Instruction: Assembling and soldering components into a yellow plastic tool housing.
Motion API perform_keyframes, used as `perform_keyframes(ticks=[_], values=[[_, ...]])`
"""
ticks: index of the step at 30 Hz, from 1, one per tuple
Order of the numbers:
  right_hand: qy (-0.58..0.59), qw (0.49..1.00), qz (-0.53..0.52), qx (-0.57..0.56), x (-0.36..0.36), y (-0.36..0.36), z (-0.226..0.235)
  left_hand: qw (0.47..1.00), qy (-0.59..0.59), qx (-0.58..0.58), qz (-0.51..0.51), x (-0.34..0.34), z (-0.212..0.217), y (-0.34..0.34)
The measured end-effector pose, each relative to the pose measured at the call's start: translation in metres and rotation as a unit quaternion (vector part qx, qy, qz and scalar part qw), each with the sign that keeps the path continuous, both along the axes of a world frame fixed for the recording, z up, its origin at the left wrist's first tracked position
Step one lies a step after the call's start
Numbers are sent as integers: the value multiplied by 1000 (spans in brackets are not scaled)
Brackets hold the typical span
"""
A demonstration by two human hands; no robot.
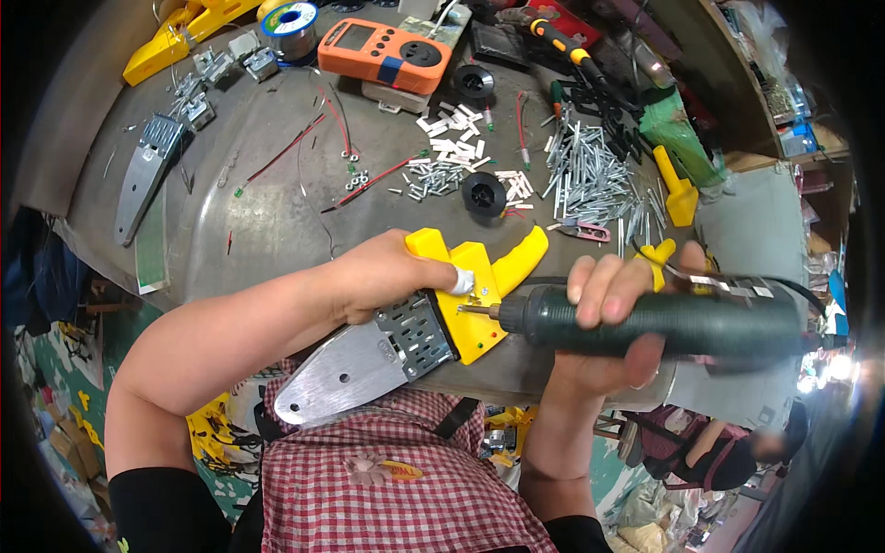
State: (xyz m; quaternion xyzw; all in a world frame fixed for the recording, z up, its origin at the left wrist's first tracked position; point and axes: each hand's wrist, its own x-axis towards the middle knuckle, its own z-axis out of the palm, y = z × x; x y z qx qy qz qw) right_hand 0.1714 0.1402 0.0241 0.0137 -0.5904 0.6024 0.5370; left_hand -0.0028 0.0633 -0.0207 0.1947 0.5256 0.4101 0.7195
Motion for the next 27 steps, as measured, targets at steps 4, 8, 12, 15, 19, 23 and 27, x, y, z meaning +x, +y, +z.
perform_keyframes(ticks=[4,8,12,15,19,23,27], values=[[147,935,-53,-317,57,21,-6,992,93,65,-55,-4,10,-7],[-100,869,-261,-407,205,92,-26,904,333,215,-162,-4,66,-28],[-584,587,-556,-78,293,125,-49,531,638,526,-185,6,44,-49],[-698,429,-569,65,335,133,-66,506,649,526,-215,13,14,-65],[-762,339,-551,5,280,111,-55,514,652,490,-266,17,10,-74],[-571,610,-503,221,185,59,-33,618,580,475,-236,32,27,-71],[-615,525,-494,319,138,35,-9,586,633,477,-167,41,30,-40]])
